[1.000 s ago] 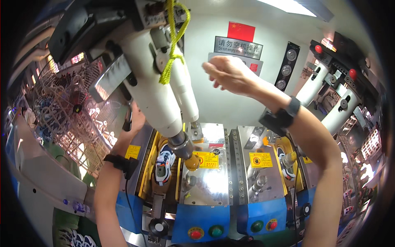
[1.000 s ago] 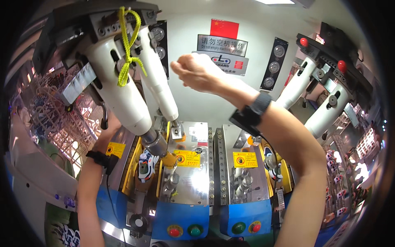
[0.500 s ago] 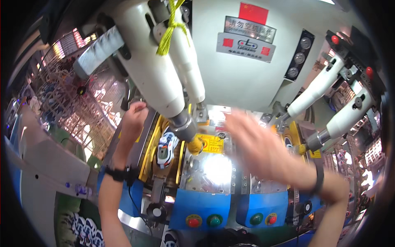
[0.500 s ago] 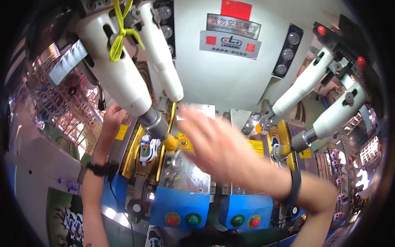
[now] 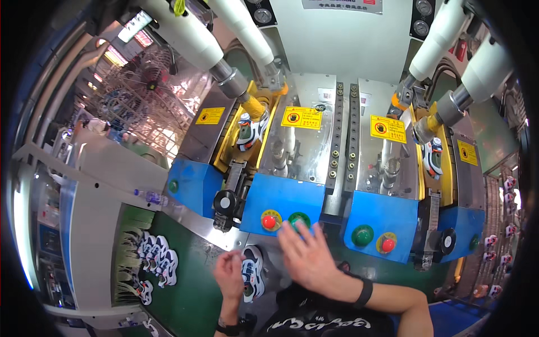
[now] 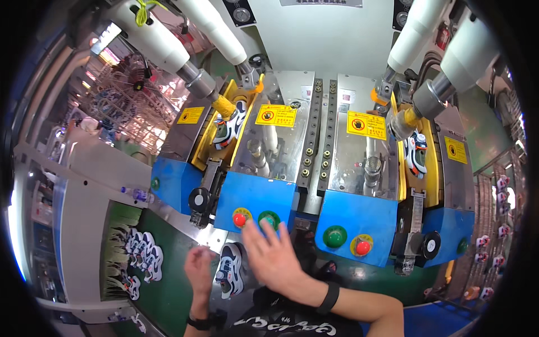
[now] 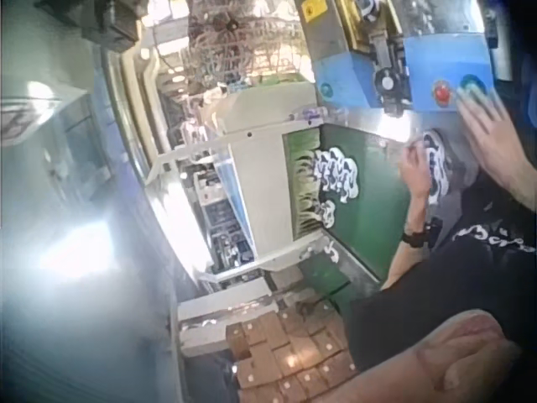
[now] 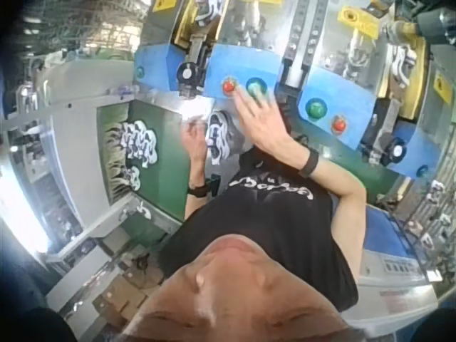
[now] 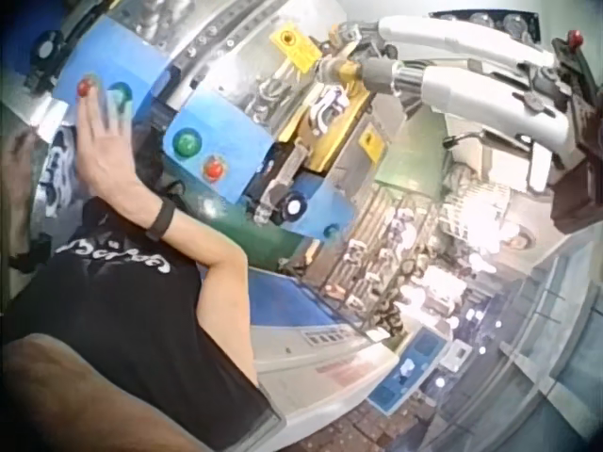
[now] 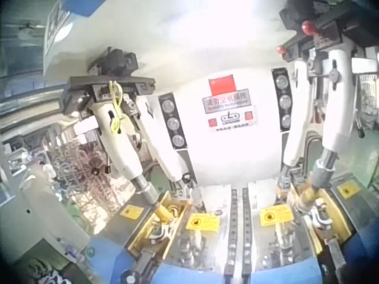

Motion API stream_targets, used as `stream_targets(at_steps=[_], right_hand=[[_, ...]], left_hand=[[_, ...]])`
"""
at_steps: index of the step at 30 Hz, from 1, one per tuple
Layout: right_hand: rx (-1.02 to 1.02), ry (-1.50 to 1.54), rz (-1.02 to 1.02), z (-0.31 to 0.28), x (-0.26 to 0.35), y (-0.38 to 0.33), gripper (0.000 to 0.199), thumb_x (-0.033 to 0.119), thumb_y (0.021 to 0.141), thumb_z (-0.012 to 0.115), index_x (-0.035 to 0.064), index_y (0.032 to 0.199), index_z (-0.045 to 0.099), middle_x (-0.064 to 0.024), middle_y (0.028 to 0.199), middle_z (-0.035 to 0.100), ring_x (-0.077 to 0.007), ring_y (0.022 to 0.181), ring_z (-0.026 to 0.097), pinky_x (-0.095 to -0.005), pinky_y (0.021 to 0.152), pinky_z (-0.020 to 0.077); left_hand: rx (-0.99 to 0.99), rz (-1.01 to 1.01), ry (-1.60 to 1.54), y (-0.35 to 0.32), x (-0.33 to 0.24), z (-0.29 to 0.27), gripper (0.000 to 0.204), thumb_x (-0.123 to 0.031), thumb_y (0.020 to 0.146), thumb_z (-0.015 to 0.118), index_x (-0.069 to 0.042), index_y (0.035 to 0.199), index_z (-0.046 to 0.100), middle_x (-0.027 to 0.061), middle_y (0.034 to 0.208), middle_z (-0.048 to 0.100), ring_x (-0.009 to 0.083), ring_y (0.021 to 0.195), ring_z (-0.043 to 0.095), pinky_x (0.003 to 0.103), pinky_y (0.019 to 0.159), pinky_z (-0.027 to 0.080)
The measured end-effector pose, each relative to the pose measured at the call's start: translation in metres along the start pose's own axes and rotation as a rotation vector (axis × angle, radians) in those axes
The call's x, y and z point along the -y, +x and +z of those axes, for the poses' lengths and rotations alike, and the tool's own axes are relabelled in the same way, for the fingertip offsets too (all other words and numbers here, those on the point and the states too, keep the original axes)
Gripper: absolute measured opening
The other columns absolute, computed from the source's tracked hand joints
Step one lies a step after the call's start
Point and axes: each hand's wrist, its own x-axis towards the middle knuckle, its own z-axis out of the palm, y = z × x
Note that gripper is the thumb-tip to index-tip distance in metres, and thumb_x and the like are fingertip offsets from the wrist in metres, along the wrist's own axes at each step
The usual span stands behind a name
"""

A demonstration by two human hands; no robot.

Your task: Operating industrial machinery to press and mold components of athletic shoes in a factory setting.

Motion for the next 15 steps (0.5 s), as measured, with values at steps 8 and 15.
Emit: stream_targets(at_steps=[8, 15], right_hand=[[0.192, 0.890, -0.097, 0.023, 0.094, -0.073, 0.031, 0.019, 0.089, 0.058, 0.0015, 0.115, 0.057, -0.0154, 0.114, 0.062, -0.0346, 0.101, 0.061, -0.0426, 0.089, 0.0483], [0.303, 0.867, -0.048, 0.065, 0.107, -0.080, 0.025, 0.020, 0.092, 0.053, 0.0032, 0.109, 0.060, -0.0125, 0.106, 0.065, -0.0326, 0.094, 0.064, -0.0430, 0.082, 0.0511]], left_hand=[[0.017, -0.158, -0.006, -0.110, 0.033, -0.051, 0.016, -0.006, 0.094, 0.058, 0.002, 0.107, 0.057, 0.0110, 0.096, 0.069, 0.0083, 0.080, 0.063, 0.019, 0.067, 0.047], [0.205, -0.217, 0.056, -0.088, 0.133, -0.084, 0.032, -0.004, 0.088, 0.064, 0.000, 0.117, 0.051, 0.0109, 0.110, 0.063, 0.0144, 0.096, 0.062, 0.024, 0.077, 0.048]])
